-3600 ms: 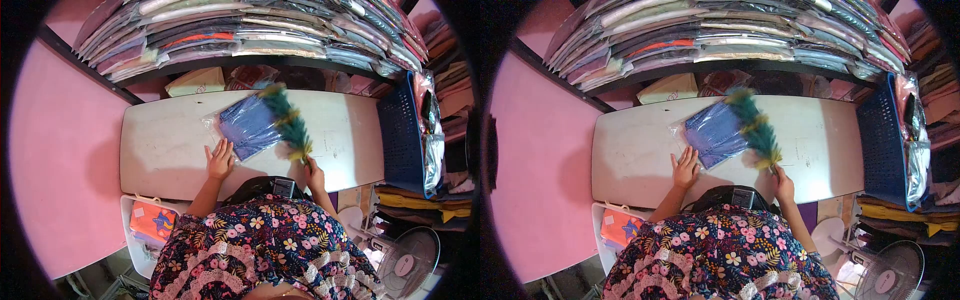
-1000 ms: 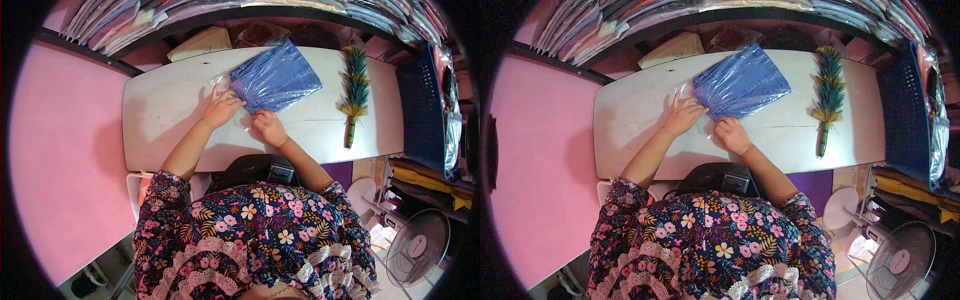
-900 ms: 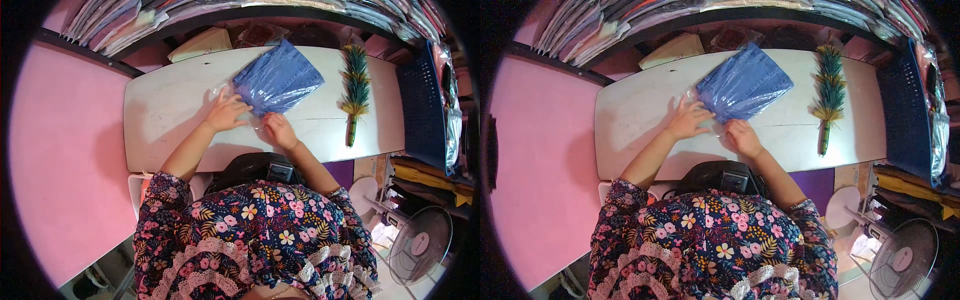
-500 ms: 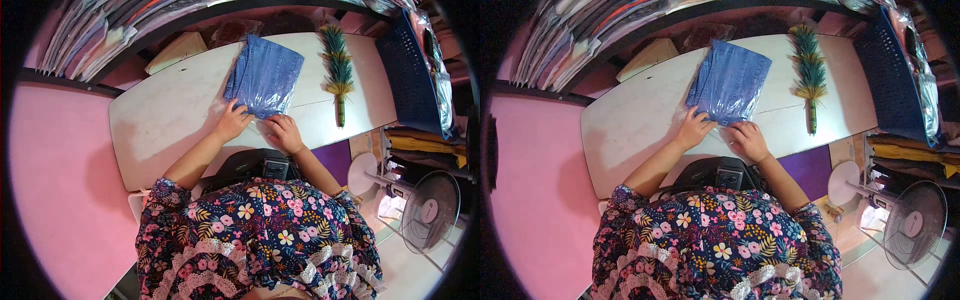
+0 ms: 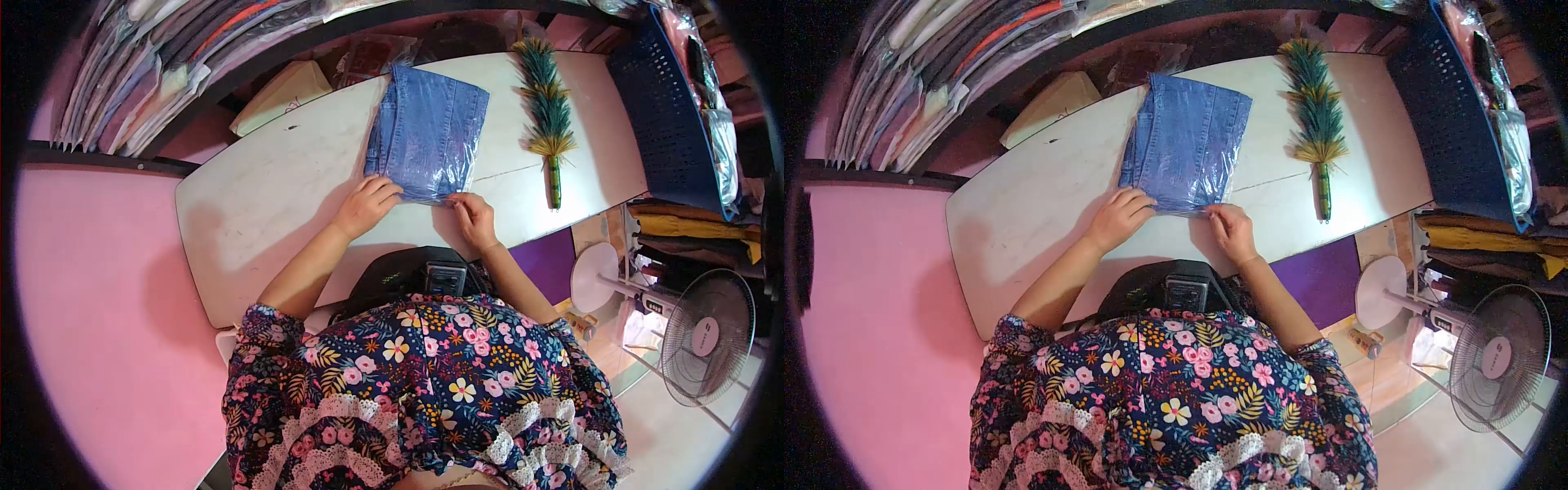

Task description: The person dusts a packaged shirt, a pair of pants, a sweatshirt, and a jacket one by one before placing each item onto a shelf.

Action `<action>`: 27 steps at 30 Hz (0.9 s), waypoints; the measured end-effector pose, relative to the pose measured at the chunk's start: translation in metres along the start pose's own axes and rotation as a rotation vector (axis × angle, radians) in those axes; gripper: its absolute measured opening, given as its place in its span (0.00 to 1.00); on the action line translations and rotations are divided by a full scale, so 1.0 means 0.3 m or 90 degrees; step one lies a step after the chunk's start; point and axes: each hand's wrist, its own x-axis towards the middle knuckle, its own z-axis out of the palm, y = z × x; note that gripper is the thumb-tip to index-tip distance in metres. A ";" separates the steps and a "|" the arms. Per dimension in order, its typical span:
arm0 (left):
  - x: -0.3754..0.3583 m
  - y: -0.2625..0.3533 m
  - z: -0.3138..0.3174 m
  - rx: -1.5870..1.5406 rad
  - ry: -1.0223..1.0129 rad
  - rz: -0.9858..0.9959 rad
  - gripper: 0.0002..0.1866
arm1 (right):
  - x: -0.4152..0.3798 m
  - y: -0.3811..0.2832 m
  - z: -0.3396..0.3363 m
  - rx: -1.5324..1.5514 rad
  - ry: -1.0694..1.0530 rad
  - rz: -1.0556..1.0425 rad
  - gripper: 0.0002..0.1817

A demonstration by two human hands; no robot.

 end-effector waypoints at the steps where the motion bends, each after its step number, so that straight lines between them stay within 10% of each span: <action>1: 0.000 -0.003 0.004 0.000 -0.002 0.001 0.08 | 0.004 0.004 -0.011 -0.011 -0.002 -0.071 0.07; 14: 0.146 0.054 0.058 -0.222 -0.033 -0.181 0.06 | 0.050 -0.094 -0.134 -0.019 0.181 0.075 0.08; 17: 0.161 0.043 0.052 -0.241 -0.065 -0.217 0.05 | 0.016 -0.054 -0.132 -0.228 0.026 -0.387 0.13; 25: 0.162 0.016 0.052 -0.400 -0.092 -0.308 0.03 | 0.110 -0.061 -0.074 -0.331 -0.127 -0.345 0.14; 27: 0.130 -0.015 0.047 -0.279 -0.030 -0.091 0.05 | 0.122 -0.046 -0.089 -0.311 -0.130 -0.343 0.13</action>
